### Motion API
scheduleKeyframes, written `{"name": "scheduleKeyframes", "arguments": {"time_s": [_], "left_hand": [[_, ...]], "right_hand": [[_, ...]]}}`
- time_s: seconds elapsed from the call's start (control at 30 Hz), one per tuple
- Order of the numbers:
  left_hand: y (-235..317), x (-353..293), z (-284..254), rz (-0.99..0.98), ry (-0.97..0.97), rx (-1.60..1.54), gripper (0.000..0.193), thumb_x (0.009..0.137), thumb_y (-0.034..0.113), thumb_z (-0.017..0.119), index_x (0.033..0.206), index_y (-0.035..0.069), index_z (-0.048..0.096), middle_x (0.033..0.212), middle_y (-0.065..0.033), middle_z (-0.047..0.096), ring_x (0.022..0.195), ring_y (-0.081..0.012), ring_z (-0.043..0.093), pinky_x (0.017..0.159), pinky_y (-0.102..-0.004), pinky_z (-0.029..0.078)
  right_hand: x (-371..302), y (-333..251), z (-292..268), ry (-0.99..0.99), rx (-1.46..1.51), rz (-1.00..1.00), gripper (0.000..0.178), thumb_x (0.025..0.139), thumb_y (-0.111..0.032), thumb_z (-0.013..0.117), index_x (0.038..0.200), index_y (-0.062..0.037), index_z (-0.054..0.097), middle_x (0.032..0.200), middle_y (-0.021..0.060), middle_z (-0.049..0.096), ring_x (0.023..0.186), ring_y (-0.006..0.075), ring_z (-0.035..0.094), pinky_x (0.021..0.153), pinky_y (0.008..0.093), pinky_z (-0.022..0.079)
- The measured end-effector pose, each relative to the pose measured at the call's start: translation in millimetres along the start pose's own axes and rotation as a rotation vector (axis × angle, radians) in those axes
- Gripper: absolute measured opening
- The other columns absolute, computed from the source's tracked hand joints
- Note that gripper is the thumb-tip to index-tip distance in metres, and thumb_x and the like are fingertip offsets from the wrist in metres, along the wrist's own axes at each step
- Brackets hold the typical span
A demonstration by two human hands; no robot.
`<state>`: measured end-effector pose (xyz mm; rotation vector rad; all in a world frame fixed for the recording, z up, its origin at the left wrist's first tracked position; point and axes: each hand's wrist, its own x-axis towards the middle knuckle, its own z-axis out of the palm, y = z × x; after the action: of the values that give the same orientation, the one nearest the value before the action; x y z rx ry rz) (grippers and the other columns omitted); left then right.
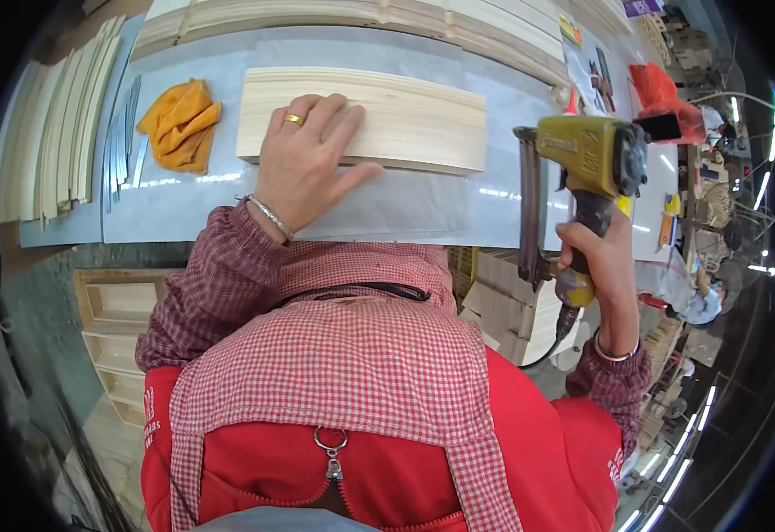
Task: The recorder is assembling wooden boxes by applying glue to wooden panels and using a pneumatic nail gun to secure them.
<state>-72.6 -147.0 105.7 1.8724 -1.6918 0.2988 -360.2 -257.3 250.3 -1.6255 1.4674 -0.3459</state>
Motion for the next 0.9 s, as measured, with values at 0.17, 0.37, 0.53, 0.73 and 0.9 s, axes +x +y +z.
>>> {"name": "scheduleKeyframes", "arguments": {"time_s": [0.17,0.37,0.53,0.73,0.9], "left_hand": [[-16,-11,1,0.024,-0.030,0.006,0.043,0.076,0.030,0.070,0.114,0.010,0.060,0.116,-0.0085,0.056,0.103,-0.0241,0.053,0.090,-0.0363,0.042],[-92,-49,-74,-0.204,-0.060,0.049,0.049,0.078,0.022,0.072,0.123,0.009,0.057,0.118,-0.0108,0.053,0.103,-0.0257,0.054,0.084,-0.0344,0.046],[-157,-74,-78,-0.685,-0.222,0.271,0.038,0.084,0.021,0.064,0.120,0.007,0.057,0.112,-0.0098,0.055,0.092,-0.0251,0.055,0.077,-0.0349,0.046],[-199,-104,-70,-0.615,-0.315,0.327,0.029,0.086,0.011,0.057,0.114,0.006,0.058,0.098,-0.0075,0.059,0.079,-0.0249,0.057,0.070,-0.0328,0.046],[-139,-42,-76,-0.529,0.048,0.150,0.026,0.085,0.007,0.056,0.111,0.004,0.061,0.087,-0.0053,0.061,0.072,-0.0192,0.057,0.065,-0.0288,0.046]], "right_hand": [[7,70,-49,0.090,0.088,0.066,0.018,0.073,-0.008,0.061,0.087,0.0015,0.054,0.053,0.0048,0.052,0.040,0.0126,0.047,0.043,0.0227,0.040],[36,138,-101,0.285,0.016,0.097,0.024,0.075,-0.010,0.058,0.095,0.0028,0.055,0.057,0.0070,0.053,0.042,0.0150,0.048,0.044,0.0257,0.041],[77,162,-113,0.407,-0.470,0.077,0.038,0.077,-0.015,0.056,0.112,-0.0007,0.054,0.068,0.0133,0.060,0.053,0.0267,0.057,0.053,0.0352,0.047],[140,219,-116,0.504,-0.859,0.019,0.054,0.080,-0.025,0.057,0.130,-0.0105,0.045,0.091,0.0197,0.065,0.079,0.0403,0.061,0.068,0.0452,0.048],[138,213,-98,0.492,-0.761,0.030,0.064,0.080,-0.037,0.062,0.135,-0.0108,0.040,0.103,0.0195,0.065,0.088,0.0418,0.061,0.074,0.0453,0.048]]}}
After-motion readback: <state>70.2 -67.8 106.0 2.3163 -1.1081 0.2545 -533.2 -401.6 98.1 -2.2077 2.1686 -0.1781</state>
